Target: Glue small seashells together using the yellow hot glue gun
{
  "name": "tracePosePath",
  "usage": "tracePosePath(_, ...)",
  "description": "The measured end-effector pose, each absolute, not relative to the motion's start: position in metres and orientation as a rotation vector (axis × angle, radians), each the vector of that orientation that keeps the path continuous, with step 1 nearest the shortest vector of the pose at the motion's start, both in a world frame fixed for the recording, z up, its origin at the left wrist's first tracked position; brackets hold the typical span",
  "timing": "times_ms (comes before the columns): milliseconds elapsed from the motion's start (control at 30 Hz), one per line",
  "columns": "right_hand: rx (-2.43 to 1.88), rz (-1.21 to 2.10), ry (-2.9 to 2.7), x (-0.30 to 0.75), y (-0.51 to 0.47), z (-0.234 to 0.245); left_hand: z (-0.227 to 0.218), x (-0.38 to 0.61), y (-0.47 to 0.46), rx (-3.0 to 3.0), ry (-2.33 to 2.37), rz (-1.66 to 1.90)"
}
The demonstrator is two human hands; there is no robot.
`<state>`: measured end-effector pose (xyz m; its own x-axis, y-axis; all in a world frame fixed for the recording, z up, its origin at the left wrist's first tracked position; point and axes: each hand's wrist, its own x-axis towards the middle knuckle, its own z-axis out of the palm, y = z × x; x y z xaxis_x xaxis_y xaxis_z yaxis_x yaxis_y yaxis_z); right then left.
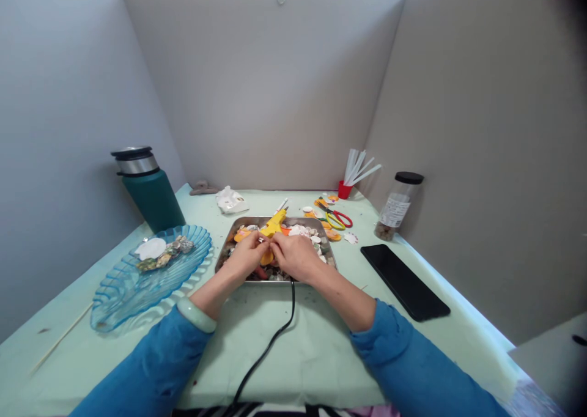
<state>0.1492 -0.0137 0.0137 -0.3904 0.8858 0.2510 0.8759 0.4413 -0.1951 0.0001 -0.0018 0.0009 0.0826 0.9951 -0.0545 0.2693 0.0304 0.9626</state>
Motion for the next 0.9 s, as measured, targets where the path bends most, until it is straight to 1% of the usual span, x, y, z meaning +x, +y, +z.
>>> tracePosePath(433, -1.492, 0.015, -2.355, 0.149, -0.012, 0.01, 0.004, 0.003, -0.003, 1.311, 1.28, 1.019)
tracePosePath(900, -1.444, 0.084, -2.3, 0.15, -0.013, 0.01, 0.012, 0.003, -0.006, 1.195, 1.236, 1.099)
